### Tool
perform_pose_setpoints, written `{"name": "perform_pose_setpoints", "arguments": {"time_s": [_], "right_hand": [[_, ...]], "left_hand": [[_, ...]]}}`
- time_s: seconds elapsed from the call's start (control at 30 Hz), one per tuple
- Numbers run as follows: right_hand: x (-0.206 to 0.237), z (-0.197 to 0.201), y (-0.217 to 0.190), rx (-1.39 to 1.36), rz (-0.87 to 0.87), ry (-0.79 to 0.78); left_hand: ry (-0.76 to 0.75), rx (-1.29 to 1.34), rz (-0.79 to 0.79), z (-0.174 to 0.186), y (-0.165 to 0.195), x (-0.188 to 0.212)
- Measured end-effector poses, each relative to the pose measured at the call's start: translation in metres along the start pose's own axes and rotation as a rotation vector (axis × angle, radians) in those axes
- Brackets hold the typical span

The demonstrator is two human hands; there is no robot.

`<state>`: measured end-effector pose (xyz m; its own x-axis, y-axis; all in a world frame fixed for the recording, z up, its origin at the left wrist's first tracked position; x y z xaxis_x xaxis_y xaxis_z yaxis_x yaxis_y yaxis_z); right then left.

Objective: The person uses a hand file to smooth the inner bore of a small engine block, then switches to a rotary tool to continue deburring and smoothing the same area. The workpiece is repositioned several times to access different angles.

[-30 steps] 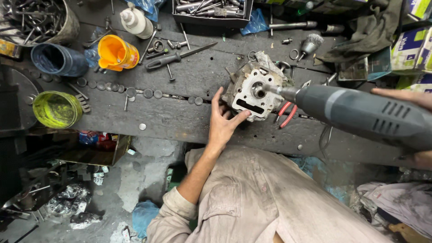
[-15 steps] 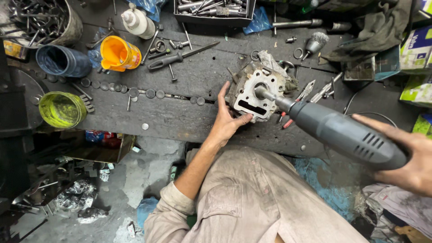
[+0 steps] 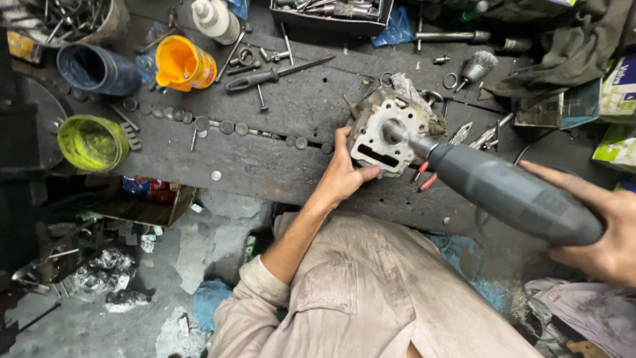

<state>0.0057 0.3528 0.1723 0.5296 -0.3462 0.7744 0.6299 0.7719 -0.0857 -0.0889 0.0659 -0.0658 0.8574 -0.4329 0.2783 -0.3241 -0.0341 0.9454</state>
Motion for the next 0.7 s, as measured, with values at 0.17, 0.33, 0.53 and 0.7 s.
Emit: {"name": "perform_pose_setpoints", "arguments": {"time_s": [0.17,0.33,0.53,0.7], "right_hand": [[0.005,0.003,-0.015,-0.1,0.201,0.078],[-0.002,0.011,-0.035,0.057,0.196,0.214],[-0.036,0.015,0.004,-0.039,0.322,0.365],[-0.04,0.014,0.075,-0.356,0.439,0.136]], "left_hand": [[-0.009,-0.069,0.047,0.001,0.0,-0.002],[-0.025,-0.128,0.018,0.002,0.004,0.001],[-0.04,-0.081,0.024,0.016,0.01,-0.005],[-0.119,0.051,0.034,0.021,0.009,-0.013]]}}
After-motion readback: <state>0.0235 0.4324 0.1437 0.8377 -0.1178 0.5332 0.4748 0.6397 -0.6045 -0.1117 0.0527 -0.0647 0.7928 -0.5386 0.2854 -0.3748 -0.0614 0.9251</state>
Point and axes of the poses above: each hand's wrist, its own x-axis away from the middle knuckle, its own z-axis out of the back of the hand, y = z × x, the point moved 5 cm from there along -x, towards the middle knuckle, and after that the axes turned 7 degrees about -x, right-handed, at the moved point
